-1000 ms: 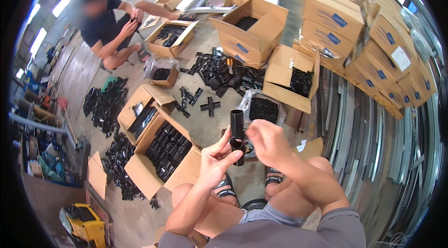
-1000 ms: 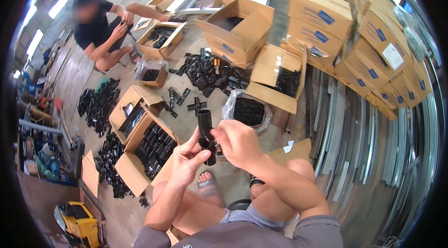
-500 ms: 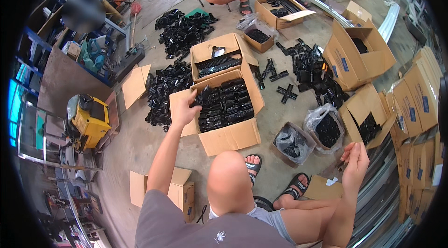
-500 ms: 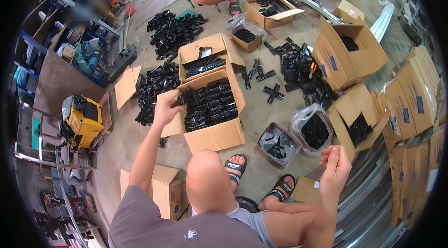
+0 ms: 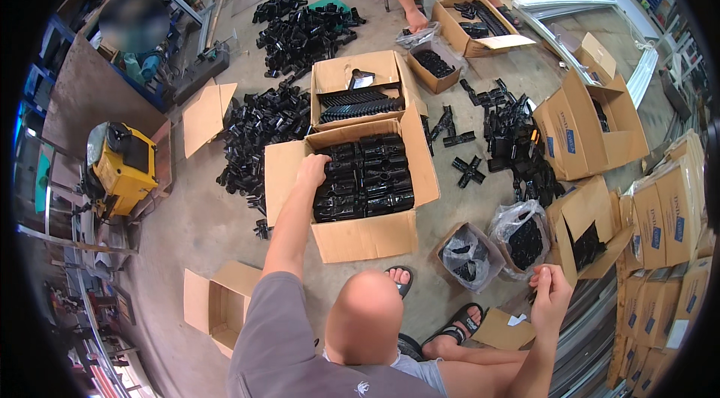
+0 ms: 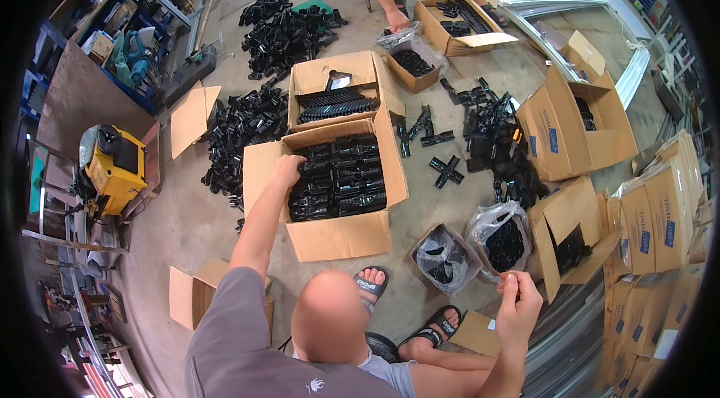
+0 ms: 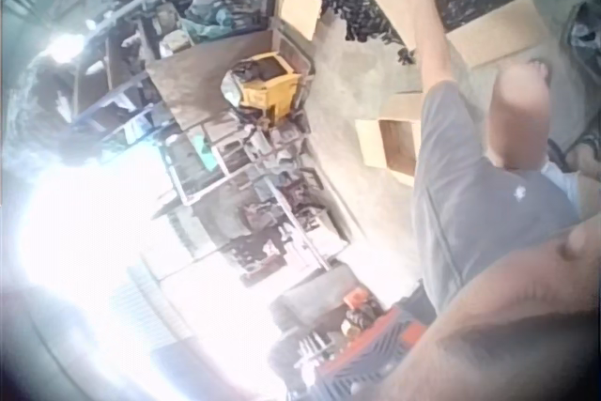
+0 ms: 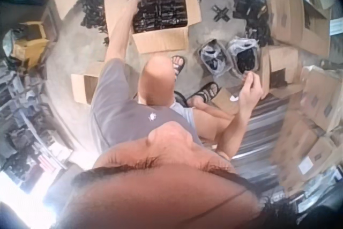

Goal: The person sorts through several boxes of small black metal components by hand while sitting on the floor, picking up items one at a time and placing them into different boxes or bags.

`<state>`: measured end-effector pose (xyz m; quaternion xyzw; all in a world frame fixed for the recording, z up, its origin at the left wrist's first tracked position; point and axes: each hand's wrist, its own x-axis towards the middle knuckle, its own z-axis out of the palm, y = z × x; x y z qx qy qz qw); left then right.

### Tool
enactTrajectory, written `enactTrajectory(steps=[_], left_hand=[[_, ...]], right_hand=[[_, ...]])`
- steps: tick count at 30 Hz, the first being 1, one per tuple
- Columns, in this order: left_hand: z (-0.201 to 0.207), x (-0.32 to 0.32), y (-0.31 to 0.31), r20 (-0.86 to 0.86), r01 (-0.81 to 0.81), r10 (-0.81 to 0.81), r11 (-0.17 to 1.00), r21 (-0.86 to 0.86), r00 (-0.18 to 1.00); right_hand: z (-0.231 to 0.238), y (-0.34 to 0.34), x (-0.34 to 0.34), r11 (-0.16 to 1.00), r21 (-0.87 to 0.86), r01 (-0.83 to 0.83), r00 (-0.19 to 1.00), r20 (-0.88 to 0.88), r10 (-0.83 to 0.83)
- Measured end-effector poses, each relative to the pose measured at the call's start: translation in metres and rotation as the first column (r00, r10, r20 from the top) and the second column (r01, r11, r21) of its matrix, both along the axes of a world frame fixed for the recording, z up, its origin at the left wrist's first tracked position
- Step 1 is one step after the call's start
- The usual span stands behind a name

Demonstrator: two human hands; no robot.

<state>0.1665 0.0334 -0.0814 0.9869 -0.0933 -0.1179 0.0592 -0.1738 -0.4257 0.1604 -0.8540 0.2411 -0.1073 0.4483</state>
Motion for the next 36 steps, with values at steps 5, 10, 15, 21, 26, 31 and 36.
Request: enactTrajectory(steps=[5, 10, 15, 21, 26, 31, 36], left_hand=[[-0.036, 0.009, 0.013, -0.129, 0.101, -0.088, 0.99, 0.095, 0.988], [-0.052, 0.011, 0.017, -0.216, 0.115, -0.087, 0.986, 0.123, 0.973], [-0.047, 0.015, 0.018, -0.208, 0.126, -0.089, 0.977, 0.17, 0.974], [0.034, -0.023, -0.08, 0.368, 0.09, 0.09, 0.891, -0.445, 0.925], [0.126, -0.104, -0.237, 0.5, 0.531, -0.216, 0.53, -0.661, 0.838], [0.055, -0.084, -0.36, 0.009, 0.482, -0.53, 0.764, -0.429, 0.848], [-0.047, -0.028, -0.433, -0.272, 0.293, -0.258, 0.951, 0.097, 0.927]], right_hand=[[-0.008, 0.002, 0.012, 1.0, -0.021, -0.019, 0.999, -0.035, 0.018], [-0.011, 0.007, 0.021, 0.999, -0.037, -0.03, 0.997, -0.065, 0.028], [-0.013, -0.006, 0.028, 0.987, -0.129, -0.099, 0.988, -0.134, 0.082], [-0.053, -0.06, 0.038, 0.949, -0.235, -0.21, 0.95, -0.28, 0.141], [-0.12, -0.109, 0.021, 0.813, -0.291, -0.505, 0.67, -0.726, 0.156], [-0.159, -0.098, 0.026, 0.883, -0.158, -0.442, 0.671, -0.711, 0.209], [-0.167, -0.086, 0.028, 0.877, 0.036, -0.479, 0.662, -0.642, 0.387]])
